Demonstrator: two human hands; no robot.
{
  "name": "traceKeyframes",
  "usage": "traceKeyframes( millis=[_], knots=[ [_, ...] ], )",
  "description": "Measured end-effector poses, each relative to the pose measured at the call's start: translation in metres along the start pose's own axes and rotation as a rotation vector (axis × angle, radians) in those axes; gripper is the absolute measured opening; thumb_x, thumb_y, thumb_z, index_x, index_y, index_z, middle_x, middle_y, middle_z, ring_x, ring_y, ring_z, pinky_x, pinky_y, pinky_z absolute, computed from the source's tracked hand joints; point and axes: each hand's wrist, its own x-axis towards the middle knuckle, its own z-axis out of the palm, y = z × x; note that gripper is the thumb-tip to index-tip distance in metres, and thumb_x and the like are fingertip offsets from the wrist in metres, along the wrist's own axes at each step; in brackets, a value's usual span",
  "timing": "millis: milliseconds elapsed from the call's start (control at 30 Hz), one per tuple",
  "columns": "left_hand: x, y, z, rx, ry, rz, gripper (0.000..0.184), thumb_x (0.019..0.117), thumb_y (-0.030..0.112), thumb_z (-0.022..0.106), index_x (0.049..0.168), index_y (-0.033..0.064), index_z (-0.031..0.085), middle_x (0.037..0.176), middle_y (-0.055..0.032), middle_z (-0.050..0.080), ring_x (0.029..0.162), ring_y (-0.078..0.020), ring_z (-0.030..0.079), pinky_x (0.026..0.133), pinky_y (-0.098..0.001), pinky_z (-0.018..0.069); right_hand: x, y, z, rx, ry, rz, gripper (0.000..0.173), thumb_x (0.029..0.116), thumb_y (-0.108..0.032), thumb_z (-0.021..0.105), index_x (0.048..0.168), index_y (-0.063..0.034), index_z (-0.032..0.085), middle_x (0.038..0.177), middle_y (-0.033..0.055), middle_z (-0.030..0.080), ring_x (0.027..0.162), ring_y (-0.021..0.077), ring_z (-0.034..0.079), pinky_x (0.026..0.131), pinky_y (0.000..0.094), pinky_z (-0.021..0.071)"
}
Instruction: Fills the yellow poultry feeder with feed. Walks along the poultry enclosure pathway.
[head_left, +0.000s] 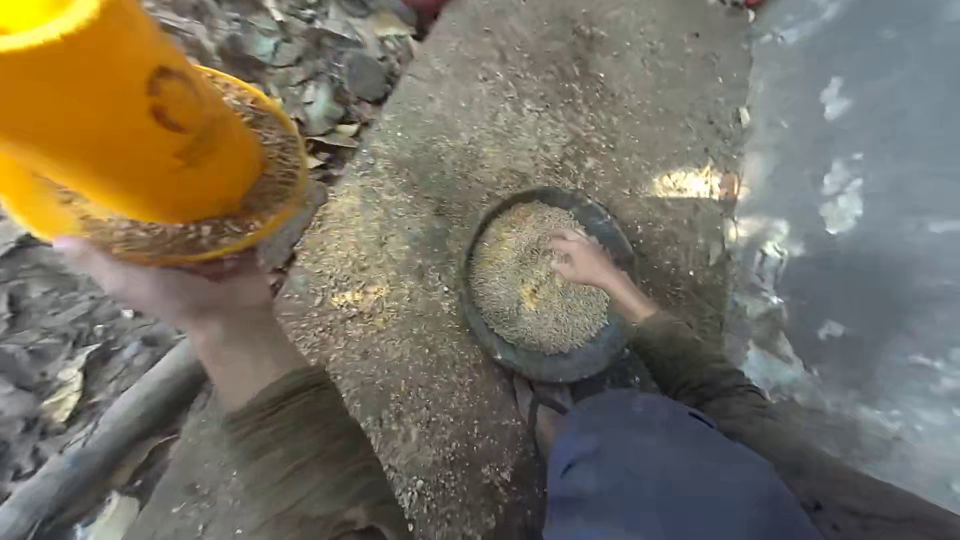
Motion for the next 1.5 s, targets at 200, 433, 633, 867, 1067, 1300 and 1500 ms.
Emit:
traceKeyframes(
  millis=[200,433,633,867,1067,1300,1500],
  knots=[
    [0.012,-0.011,0.001,0.069,-0.055,0.148,0.088,0.0971,0.063,-0.018,0.155,0.0176,0.030,0.152,-0.0100,0.047,0.138,-0.0274,0.049,0.112,-0.0571,0.0421,-0.010,0.030,0.061,0.172,0.227,0.179,0.074,0.0900,-0.049,0.072,0.151,-0.0130,0.050,0.162,0.0169,0.037,0.149,0.0398,0.034,0.118,0.0663,0.0267],
    [0.025,-0.016,0.020,0.055,0.226,0.170,0.076,0.1059,0.062,0.003,0.145,0.0136,0.047,0.133,-0.0103,0.063,0.117,-0.0229,0.064,0.096,-0.0505,0.0554,0.001,-0.075,0.109,0.066,0.098,0.127,0.096,0.0689,-0.074,0.078,0.150,-0.0285,0.054,0.161,0.0243,0.035,0.151,0.0503,0.023,0.115,0.0744,0.0202],
    [0.033,-0.016,0.018,0.047,0.338,0.122,0.071,0.1090,0.057,0.012,0.131,0.0068,0.057,0.111,-0.0134,0.069,0.098,-0.0231,0.069,0.082,-0.0461,0.0585,-0.012,-0.066,0.122,0.068,0.247,-0.147,0.048,0.0725,-0.025,0.089,0.116,-0.0082,0.077,0.132,0.0268,0.063,0.125,0.0538,0.054,0.101,0.0664,0.0474],
    [0.026,-0.012,0.017,0.032,0.387,0.095,0.068,0.1107,0.053,0.018,0.123,0.0007,0.060,0.106,-0.0162,0.068,0.097,-0.0249,0.069,0.083,-0.0482,0.0582,-0.013,-0.058,0.097,0.358,0.225,0.033,0.030,0.0775,0.001,0.078,0.107,0.0050,0.075,0.119,0.0254,0.069,0.114,0.0406,0.066,0.099,0.0594,0.0515],
    [0.021,-0.005,0.014,0.044,0.434,0.090,0.063,0.1116,0.049,0.023,0.121,0.0002,0.061,0.103,-0.0156,0.069,0.094,-0.0237,0.069,0.083,-0.0467,0.0584,-0.006,-0.060,0.048,1.402,0.260,0.273,0.017,0.0969,-0.006,0.039,0.098,-0.0105,0.055,0.068,-0.0002,0.065,0.041,0.0039,0.048,0.036,0.0194,0.0387],
    [0.008,0.005,0.014,0.102,0.495,0.133,0.061,0.1125,0.046,0.024,0.119,-0.0008,0.063,0.101,-0.0146,0.069,0.092,-0.0202,0.069,0.082,-0.0429,0.0587,0.039,-0.177,-0.084,1.645,0.024,-0.485,0.009,0.0827,-0.037,0.079,0.082,-0.0334,0.071,0.087,-0.0059,0.072,0.051,0.0004,0.056,0.039,0.0155,0.0426],
    [-0.006,0.007,0.021,0.119,0.537,0.090,0.060,0.1128,0.044,0.024,0.131,-0.0012,0.058,0.115,-0.0188,0.067,0.103,-0.0229,0.067,0.090,-0.0458,0.0561,0.083,-0.348,-0.171,1.639,-0.076,-0.949,0.016,0.0887,-0.010,0.055,0.085,-0.0244,0.060,0.085,-0.0027,0.066,0.051,0.0029,0.052,0.040,0.0165,0.0397]
  ],
)
